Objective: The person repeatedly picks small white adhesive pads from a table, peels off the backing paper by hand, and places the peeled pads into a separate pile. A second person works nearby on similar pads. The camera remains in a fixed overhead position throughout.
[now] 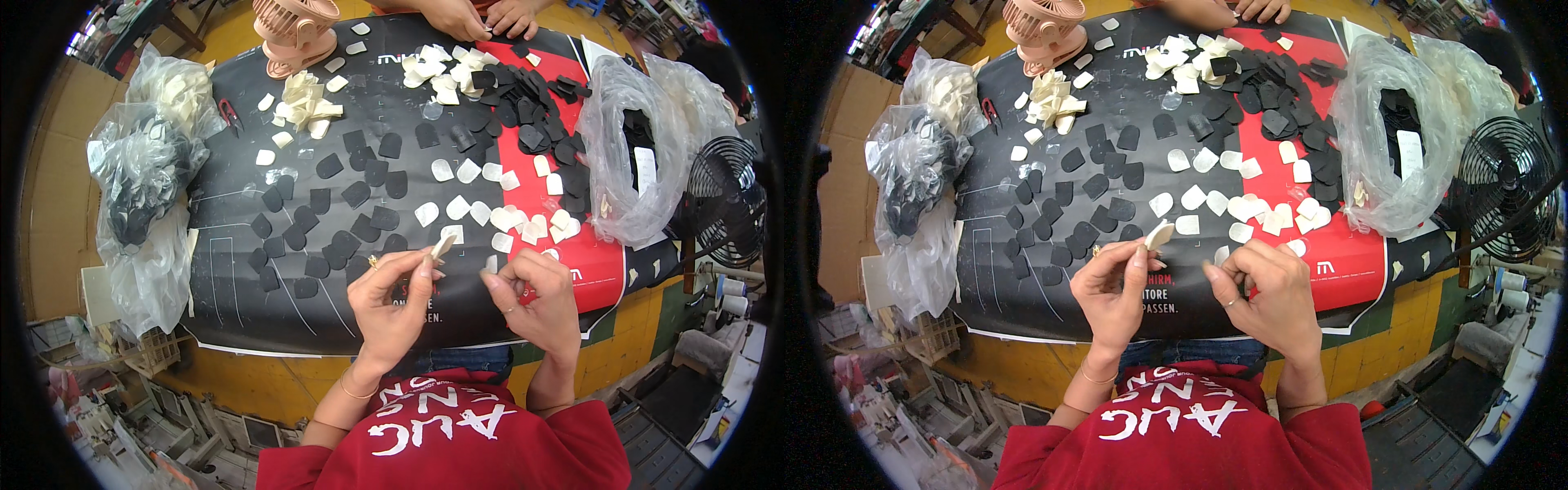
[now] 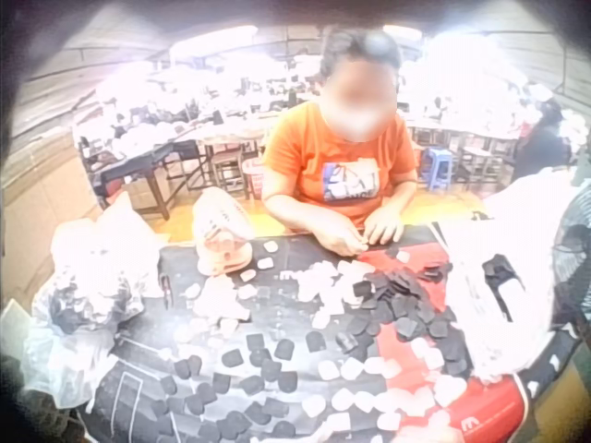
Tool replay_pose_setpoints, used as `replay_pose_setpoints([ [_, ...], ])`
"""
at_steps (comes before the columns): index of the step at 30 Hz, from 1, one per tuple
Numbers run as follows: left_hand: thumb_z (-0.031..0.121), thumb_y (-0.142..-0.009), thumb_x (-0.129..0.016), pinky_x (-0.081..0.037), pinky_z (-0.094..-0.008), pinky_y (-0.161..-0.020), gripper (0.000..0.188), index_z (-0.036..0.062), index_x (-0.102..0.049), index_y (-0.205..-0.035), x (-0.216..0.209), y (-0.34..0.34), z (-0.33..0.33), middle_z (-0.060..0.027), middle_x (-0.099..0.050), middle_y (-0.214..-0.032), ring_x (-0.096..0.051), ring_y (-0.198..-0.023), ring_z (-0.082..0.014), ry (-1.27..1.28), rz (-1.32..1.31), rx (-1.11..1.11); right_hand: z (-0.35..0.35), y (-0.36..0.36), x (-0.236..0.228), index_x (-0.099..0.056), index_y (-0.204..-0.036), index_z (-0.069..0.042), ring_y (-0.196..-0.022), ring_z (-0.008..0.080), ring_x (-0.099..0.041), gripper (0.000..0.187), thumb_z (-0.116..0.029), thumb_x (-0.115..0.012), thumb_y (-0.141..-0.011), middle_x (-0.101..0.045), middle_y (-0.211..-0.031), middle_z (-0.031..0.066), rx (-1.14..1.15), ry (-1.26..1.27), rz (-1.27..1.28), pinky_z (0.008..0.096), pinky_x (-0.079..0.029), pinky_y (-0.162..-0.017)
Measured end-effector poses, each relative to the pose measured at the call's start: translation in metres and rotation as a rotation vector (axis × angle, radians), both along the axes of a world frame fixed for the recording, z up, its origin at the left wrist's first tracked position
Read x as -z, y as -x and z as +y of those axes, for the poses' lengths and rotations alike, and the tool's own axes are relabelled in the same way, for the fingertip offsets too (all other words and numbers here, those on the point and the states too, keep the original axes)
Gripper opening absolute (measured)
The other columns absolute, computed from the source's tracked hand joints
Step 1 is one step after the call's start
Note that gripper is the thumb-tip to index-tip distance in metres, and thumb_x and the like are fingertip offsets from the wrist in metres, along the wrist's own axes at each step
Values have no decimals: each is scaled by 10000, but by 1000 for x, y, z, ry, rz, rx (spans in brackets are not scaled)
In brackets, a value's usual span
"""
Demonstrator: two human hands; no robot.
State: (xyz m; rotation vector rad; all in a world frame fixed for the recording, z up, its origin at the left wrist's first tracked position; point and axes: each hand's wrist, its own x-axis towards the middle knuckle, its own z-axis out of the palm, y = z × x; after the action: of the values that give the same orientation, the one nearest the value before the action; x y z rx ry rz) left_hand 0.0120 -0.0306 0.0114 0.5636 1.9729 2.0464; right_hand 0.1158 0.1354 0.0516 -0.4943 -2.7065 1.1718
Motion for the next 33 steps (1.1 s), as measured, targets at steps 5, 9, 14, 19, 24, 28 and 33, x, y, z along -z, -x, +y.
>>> replay_pose_setpoints([
  [5,-41,-850,-713,-556,-277,-679,153,-37,-725,-1003,1,-10,9,-153,-732,-923,-716,-767,-200,67,292,-1,-17,8,2,-686,-870,12,-586,124,-554,137,-99,-763,-856,-633,-752,65,49,167,160,256,-423,-541],
  [9,-41,-844,-717,-555,-284,-673,173,-25,-728,-1016,2,-15,11,-150,-730,-916,-715,-761,-215,72,364,5,-20,11,1,-688,-924,24,-612,145,-585,111,-76,-720,-890,-645,-784,86,13,158,203,268,-448,-558],
  [14,-43,-841,-718,-557,-283,-663,173,-22,-728,-1013,1,-12,8,-146,-729,-917,-715,-760,-215,79,328,15,-19,12,0,-677,-953,33,-654,178,-618,108,-69,-677,-920,-660,-812,107,-6,123,198,285,-470,-593],
  [19,-45,-835,-721,-555,-284,-652,183,-20,-727,-1017,1,-14,9,-145,-727,-911,-716,-757,-213,78,361,18,-18,9,1,-669,-963,40,-695,199,-636,111,-65,-659,-929,-661,-821,118,-1,118,181,294,-480,-626],
  [24,-45,-832,-723,-552,-287,-643,191,-18,-727,-1021,3,-14,9,-145,-726,-909,-715,-753,-217,82,382,18,-16,10,3,-666,-960,42,-708,214,-646,104,-56,-653,-926,-656,-812,123,-3,96,189,300,-482,-636],
  [28,-43,-843,-713,-545,-272,-643,171,-27,-726,-1013,2,-14,9,-141,-726,-906,-711,-743,-197,88,332,24,-16,11,5,-658,-945,39,-703,230,-638,98,-53,-656,-913,-653,-809,126,4,83,195,315,-480,-639],
  [33,-34,-885,-674,-540,-250,-649,135,-54,-722,-1010,1,-8,5,-123,-726,-894,-698,-723,-144,10,46,-28,-11,8,6,-642,-874,-8,-657,239,-593,78,-79,-675,-882,-616,-750,89,47,30,214,347,-435,-638],
])
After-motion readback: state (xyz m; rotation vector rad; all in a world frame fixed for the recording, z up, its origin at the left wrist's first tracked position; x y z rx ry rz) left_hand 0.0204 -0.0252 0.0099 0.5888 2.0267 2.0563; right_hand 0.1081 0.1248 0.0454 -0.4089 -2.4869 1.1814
